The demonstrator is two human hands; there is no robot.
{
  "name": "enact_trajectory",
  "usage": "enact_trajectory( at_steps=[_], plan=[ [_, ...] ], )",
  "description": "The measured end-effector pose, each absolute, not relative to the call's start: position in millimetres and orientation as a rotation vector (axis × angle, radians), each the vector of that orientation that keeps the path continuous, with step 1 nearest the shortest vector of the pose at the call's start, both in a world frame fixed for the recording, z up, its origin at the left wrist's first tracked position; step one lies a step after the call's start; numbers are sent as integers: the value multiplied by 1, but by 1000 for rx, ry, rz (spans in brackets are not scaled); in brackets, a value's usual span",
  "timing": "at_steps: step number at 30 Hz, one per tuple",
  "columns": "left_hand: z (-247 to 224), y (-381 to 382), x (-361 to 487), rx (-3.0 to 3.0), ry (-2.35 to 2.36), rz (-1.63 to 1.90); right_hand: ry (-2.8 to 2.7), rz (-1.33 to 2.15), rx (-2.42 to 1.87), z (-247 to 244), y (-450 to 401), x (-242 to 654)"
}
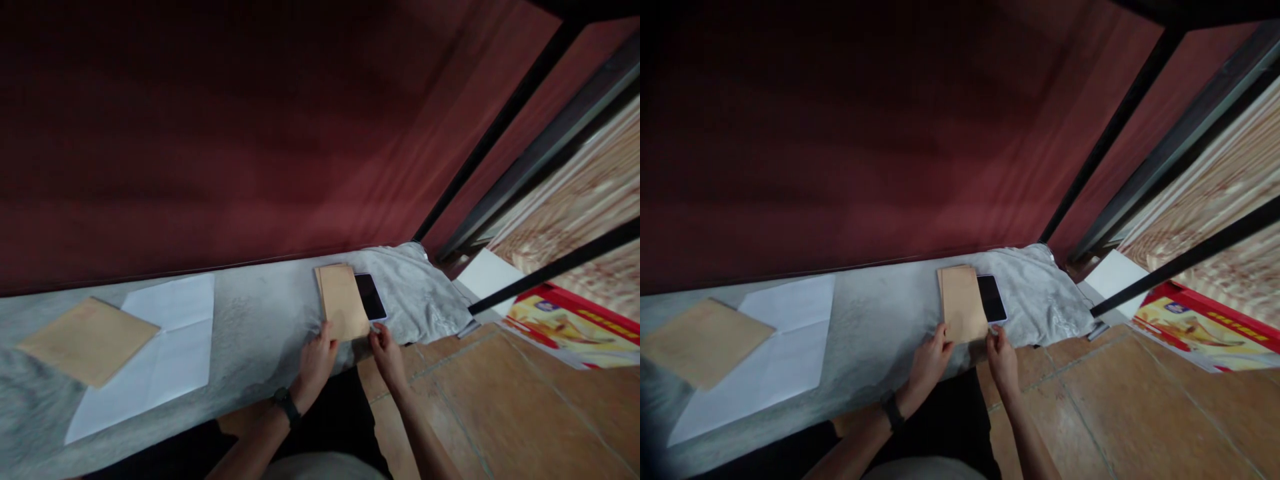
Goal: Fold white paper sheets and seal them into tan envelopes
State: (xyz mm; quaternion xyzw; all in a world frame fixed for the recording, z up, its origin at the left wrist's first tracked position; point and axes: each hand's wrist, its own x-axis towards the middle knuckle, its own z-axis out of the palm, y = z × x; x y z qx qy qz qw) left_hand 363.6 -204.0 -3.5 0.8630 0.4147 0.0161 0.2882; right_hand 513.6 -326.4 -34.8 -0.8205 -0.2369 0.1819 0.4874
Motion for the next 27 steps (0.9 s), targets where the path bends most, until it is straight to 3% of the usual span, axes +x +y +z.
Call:
enact_trajectory(
  at_steps=[14,27],
  plan=[
    [-8,-196,358,2332,1046,104,-994,247,-2261,-38,-326,513],
    [-13,-190,360,2344,1012,68,-1006,237,-2266,-40,-318,514]
  ],
)
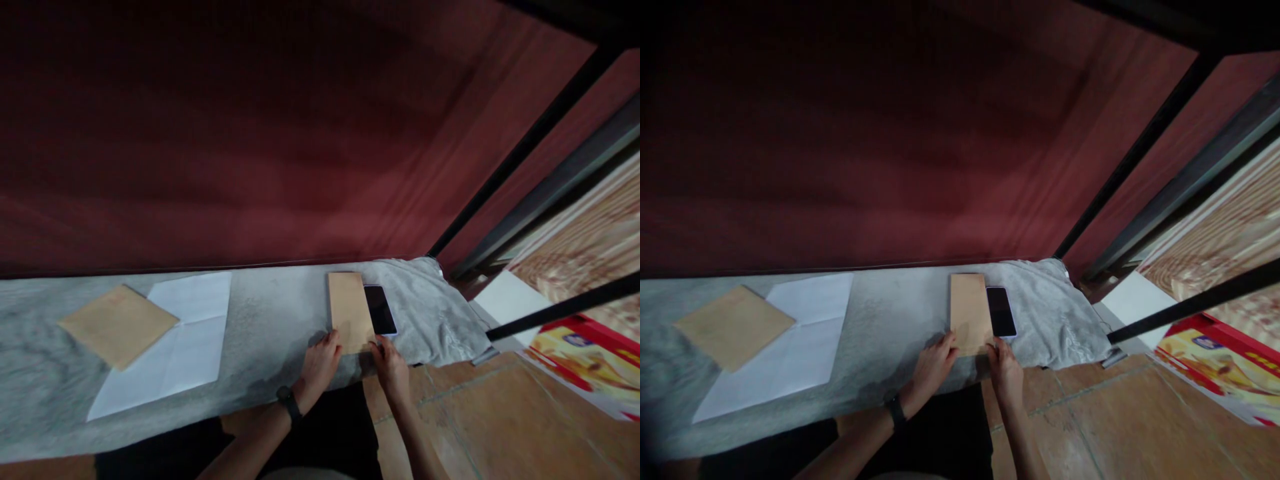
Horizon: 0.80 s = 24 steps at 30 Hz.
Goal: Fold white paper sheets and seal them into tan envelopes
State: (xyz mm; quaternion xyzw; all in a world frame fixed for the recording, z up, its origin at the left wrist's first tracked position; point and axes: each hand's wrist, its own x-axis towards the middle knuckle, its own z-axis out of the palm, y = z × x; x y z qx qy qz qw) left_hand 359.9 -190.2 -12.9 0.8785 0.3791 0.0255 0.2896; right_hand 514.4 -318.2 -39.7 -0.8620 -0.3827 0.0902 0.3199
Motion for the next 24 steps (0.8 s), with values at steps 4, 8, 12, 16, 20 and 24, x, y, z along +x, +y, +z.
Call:
enact_trajectory(
  at_steps=[4,8,12,16,20,24],
  plan=[
    [-14,-196,355,2341,999,122,-1031,192,-2278,-44,-326,516],
    [-22,-189,319,2334,1058,279,-1043,134,-2247,-53,-335,508],
    [-31,-162,239,2345,1350,501,-1197,271,-2000,-61,-321,471],
    [-39,-141,158,2300,1842,563,-1418,420,-1778,-59,-281,411],
    [-42,-137,128,2305,2078,411,-1563,525,-1642,-54,-233,360],
    [-33,-134,131,2360,2084,172,-1620,510,-1531,-54,-194,327]
  ],
)
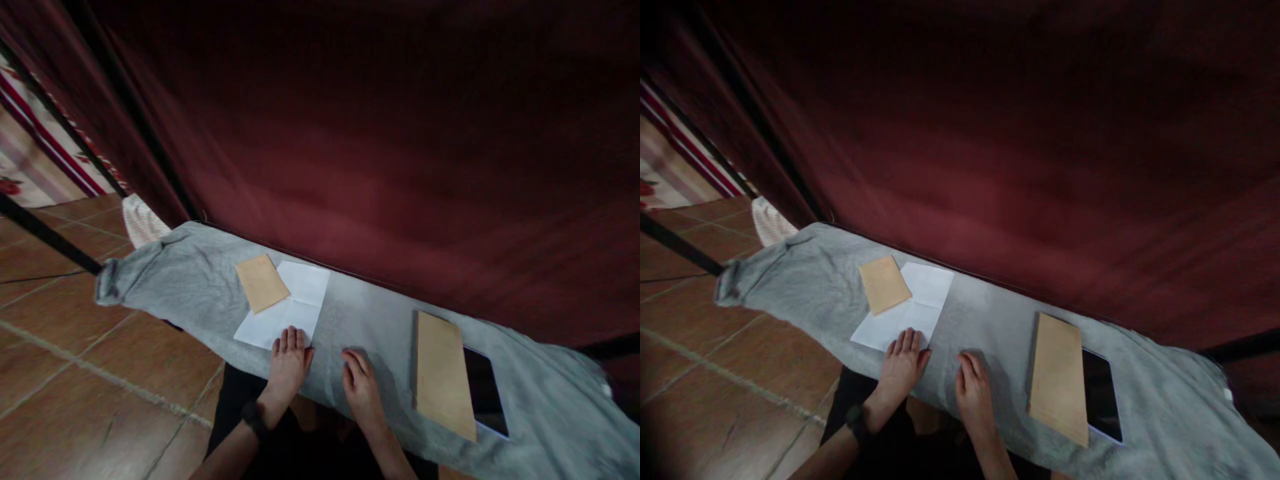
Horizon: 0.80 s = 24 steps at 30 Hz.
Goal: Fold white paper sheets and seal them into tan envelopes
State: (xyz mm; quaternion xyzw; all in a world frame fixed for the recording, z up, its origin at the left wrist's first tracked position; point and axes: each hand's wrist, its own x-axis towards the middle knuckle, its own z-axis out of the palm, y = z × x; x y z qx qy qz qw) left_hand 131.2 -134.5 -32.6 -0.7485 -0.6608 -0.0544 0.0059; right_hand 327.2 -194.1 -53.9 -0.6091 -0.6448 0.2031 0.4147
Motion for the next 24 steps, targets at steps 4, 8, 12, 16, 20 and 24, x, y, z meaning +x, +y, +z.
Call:
enact_trajectory(
  at_steps=[4,8,12,16,20,24],
  plan=[
    [-23,-131,128,-2408,-2004,20,-1549,604,-1537,-52,-168,310],
    [-22,-135,118,-2503,-1900,60,-1337,887,-1615,-52,-144,300],
    [-21,-134,100,-2632,-1796,57,-1102,1228,-1610,-56,-124,291],
    [-21,-127,83,-2698,-1663,-54,-941,1315,-1566,-55,-116,282],
    [-24,-128,90,-2749,-1476,-215,-842,1361,-1535,-46,-119,279],
    [-36,-146,125,-2799,-1239,-404,-801,1331,-1497,-40,-129,295]
  ],
)
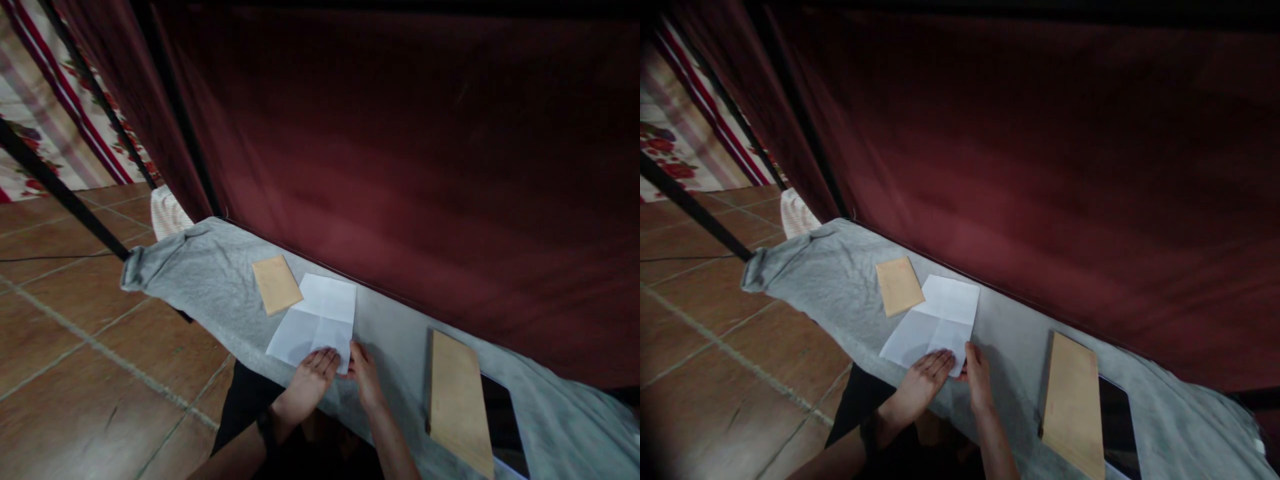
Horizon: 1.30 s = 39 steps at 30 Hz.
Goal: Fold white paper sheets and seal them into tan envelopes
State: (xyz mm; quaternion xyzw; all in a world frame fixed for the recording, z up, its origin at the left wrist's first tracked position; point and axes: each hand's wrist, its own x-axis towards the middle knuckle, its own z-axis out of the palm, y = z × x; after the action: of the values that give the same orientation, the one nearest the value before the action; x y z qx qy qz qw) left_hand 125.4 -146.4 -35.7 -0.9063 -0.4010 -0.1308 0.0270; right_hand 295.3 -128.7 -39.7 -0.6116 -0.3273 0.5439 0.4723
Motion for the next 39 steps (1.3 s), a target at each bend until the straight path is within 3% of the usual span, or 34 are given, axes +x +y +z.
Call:
enact_trajectory(
  at_steps=[6,14,21,32,39],
  plan=[
    [-50,-172,160,-2892,-1007,-503,-931,1086,-1577,-41,-150,346],
    [-68,-149,98,-2791,-1098,-468,-1013,867,-1772,-55,-182,385],
    [-75,-153,94,-2780,-1037,-417,-1391,261,-1969,-52,-193,372],
    [-39,-144,116,-3012,-1100,-566,-1946,200,-1970,-41,-109,349],
    [-41,-61,191,-2940,-1340,-568,-2006,138,-1949,-56,-69,338]
  ],
)
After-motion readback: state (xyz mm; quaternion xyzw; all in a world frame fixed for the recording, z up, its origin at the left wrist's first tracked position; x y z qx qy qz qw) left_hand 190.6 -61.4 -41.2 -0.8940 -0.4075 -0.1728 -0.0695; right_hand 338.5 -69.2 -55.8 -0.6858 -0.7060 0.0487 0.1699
